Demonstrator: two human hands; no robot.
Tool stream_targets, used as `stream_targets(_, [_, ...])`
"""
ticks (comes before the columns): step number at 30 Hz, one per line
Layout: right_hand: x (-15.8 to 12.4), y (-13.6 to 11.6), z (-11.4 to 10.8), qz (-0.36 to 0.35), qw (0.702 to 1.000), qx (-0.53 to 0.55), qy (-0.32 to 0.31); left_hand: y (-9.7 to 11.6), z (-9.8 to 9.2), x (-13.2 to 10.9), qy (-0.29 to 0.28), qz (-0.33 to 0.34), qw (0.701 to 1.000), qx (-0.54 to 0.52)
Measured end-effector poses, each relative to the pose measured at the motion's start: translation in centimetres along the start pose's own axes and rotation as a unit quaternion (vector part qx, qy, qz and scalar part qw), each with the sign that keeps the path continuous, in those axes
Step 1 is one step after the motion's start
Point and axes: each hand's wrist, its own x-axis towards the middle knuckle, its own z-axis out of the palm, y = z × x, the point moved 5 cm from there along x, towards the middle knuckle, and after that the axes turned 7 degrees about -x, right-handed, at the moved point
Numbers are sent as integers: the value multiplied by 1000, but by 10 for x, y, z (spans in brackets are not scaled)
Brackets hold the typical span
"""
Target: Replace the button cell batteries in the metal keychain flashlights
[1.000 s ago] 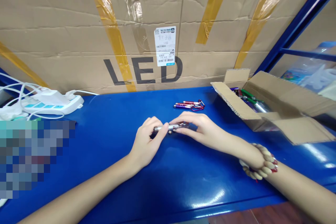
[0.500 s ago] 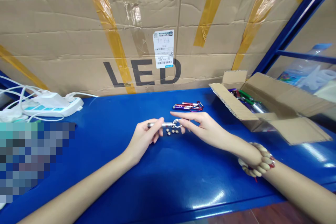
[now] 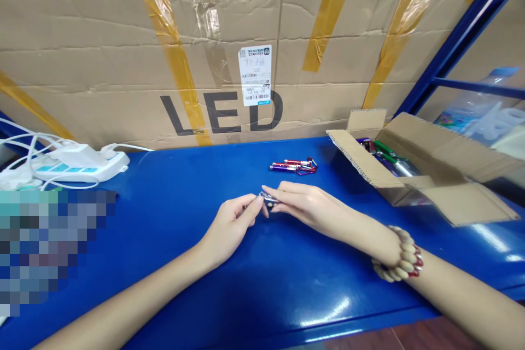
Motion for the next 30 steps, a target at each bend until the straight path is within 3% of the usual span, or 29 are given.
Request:
stream_targets(7, [3,-6,0,82,990,107,-33,7,2,-3,-1,6,998,64])
stream_targets(13, [1,-5,-3,36,998,45,20,8,1,-5,19,32,996,84])
stream_targets(17, [1,-12,-1,0,1000,25,5,11,1,-5,32,41,994,92])
stream_targets(25, [1,-11,5,22,999,37,0,15,2,-6,44,32,997,59])
stream_targets(30, [0,-13,8,3,998,-22,-57,11,1,-3,41,22,997,55])
